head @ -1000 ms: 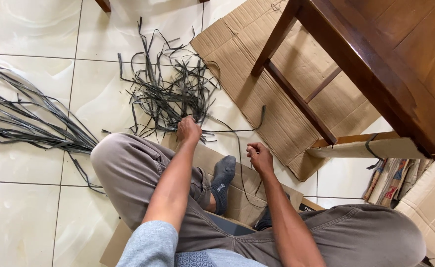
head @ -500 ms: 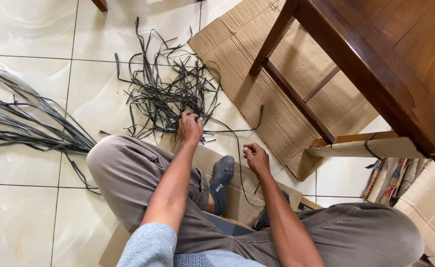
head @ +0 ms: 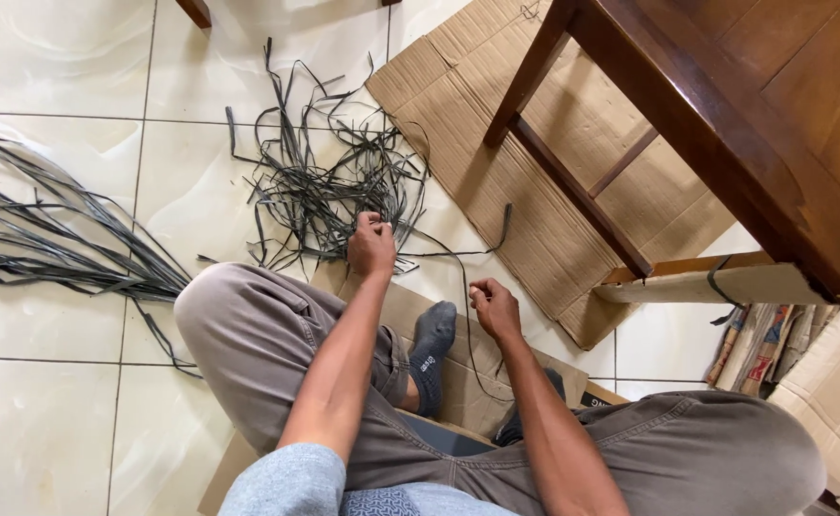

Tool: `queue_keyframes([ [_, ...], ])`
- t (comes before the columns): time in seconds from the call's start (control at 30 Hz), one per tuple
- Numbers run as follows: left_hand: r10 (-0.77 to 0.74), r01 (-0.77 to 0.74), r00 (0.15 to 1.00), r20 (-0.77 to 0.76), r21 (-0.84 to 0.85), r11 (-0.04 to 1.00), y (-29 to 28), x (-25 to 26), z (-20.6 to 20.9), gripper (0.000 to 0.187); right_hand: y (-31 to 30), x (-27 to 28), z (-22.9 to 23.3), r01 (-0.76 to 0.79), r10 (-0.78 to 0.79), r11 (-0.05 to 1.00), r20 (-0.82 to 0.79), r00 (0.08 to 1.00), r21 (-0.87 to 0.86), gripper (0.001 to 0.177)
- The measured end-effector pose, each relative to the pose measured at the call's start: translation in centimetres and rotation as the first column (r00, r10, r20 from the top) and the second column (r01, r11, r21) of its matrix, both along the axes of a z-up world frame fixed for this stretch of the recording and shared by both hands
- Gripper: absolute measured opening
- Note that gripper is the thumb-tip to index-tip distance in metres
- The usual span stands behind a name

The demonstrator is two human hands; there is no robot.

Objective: Wrapping black plastic strips around a wooden chair leg

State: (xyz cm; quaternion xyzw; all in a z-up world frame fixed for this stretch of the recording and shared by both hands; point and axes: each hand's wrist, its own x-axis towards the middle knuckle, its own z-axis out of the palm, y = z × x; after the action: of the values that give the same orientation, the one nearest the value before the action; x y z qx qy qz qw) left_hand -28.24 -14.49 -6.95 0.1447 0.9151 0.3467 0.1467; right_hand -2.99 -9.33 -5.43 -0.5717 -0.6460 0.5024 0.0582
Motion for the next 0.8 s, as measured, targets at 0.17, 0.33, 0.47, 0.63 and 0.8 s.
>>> queue_keyframes([
  [0.17, 0.079, -0.076, 0.99, 0.12, -0.024, 0.997, 0.2, -1.2, -5.8, 0.022, 0.1, 0.2, -0.8, -0.009, 0.009, 1.0, 0.001, 1.0, 0.011, 0.023],
  [0.33, 0.075, -0.076, 0.985, 0.156, -0.001, 0.997, 0.2, -0.7, -8.1, 0.021, 0.0, 0.0, 0.2, -0.018, 0.018, 1.0, -0.014, 1.0, 0.015, 0.024],
  [0.47, -0.007, 0.005, 0.996, 0.085, 0.023, 1.0, -0.5, 0.5, -3.7, 0.018, 0.1, 0.1, -0.2, -0.022, 0.022, 1.0, 0.005, 1.0, 0.019, 0.025],
  [0.63, -0.147, 0.164, 0.983, -0.106, 0.178, 0.97, -0.8, 2.0, 0.9, 0.014, 0.2, 0.0, -0.7, -0.026, 0.025, 0.999, 0.011, 1.0, 0.027, 0.024],
  [0.8, -0.328, 0.317, 0.944, -0.038, 0.383, 0.868, 0.3, 3.3, 0.5, 0.009, 0.3, 0.1, -0.9, -0.019, 0.019, 1.0, -0.002, 1.0, 0.012, 0.023],
])
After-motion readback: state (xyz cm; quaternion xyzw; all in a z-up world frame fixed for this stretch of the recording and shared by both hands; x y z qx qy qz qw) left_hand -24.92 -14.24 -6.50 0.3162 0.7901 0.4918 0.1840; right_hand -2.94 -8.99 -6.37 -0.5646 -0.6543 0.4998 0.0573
